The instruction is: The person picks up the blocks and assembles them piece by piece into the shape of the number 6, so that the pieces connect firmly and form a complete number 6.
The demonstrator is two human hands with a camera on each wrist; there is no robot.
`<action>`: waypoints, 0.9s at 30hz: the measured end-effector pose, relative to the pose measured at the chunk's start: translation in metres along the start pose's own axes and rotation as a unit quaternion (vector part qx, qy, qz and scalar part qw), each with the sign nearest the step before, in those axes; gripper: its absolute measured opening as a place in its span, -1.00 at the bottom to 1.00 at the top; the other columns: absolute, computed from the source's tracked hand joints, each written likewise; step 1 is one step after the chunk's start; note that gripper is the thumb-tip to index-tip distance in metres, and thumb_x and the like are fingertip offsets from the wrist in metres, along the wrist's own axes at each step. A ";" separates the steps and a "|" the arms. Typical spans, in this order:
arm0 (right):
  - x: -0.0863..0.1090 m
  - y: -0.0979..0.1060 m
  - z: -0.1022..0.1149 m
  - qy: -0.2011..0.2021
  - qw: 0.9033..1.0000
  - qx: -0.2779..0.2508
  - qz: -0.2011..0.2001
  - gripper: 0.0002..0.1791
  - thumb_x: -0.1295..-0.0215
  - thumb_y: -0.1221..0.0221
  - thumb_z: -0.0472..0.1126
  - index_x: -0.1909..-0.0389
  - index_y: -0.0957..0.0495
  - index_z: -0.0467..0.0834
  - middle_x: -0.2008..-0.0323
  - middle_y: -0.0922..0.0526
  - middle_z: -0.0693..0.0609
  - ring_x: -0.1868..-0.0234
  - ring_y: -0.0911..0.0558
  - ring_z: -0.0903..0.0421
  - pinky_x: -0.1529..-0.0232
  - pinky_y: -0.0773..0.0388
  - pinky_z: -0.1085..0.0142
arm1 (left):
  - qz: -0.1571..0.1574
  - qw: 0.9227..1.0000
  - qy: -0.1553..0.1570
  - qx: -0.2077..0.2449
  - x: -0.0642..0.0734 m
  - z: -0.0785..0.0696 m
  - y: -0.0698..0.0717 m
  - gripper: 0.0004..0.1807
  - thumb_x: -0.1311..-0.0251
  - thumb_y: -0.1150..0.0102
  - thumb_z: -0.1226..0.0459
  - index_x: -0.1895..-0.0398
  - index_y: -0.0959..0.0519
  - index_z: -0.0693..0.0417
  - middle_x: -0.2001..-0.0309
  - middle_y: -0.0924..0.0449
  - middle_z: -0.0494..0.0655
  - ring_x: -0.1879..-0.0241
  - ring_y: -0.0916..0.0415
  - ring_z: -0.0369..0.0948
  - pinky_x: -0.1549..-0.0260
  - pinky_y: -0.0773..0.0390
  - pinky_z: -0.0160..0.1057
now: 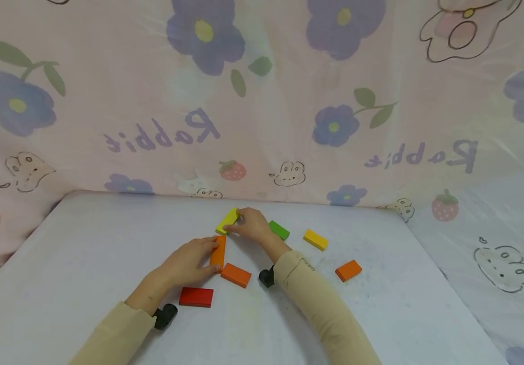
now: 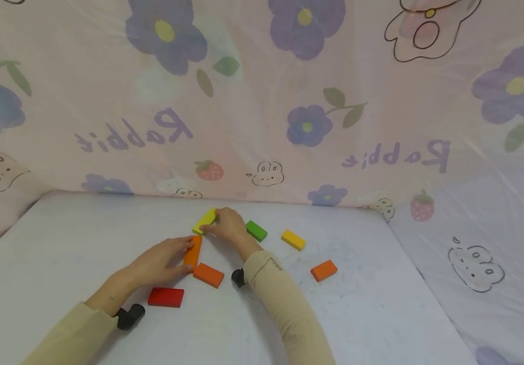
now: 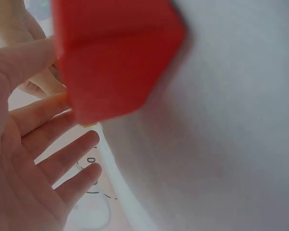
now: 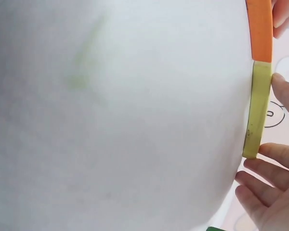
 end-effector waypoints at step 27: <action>-0.006 -0.001 0.002 0.008 1.000 0.018 0.003 -0.24 -0.20 -0.25 0.16 -0.30 -0.39 -0.21 -0.27 -0.47 -0.10 -0.34 -0.38 -0.06 -0.37 -0.28 0.11 | -0.007 0.999 0.032 -0.018 -0.007 0.002 0.003 -0.31 -0.19 -0.23 0.03 -0.30 -0.38 0.22 -0.31 -0.38 0.13 -0.27 -0.35 0.11 -0.22 -0.36 0.15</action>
Point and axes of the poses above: each hand's wrist, its own x-axis away from the middle knuckle, its own y-axis out of the back of the hand, z = x × y, the point moved 9 cm from there along -x, towards the middle knuckle
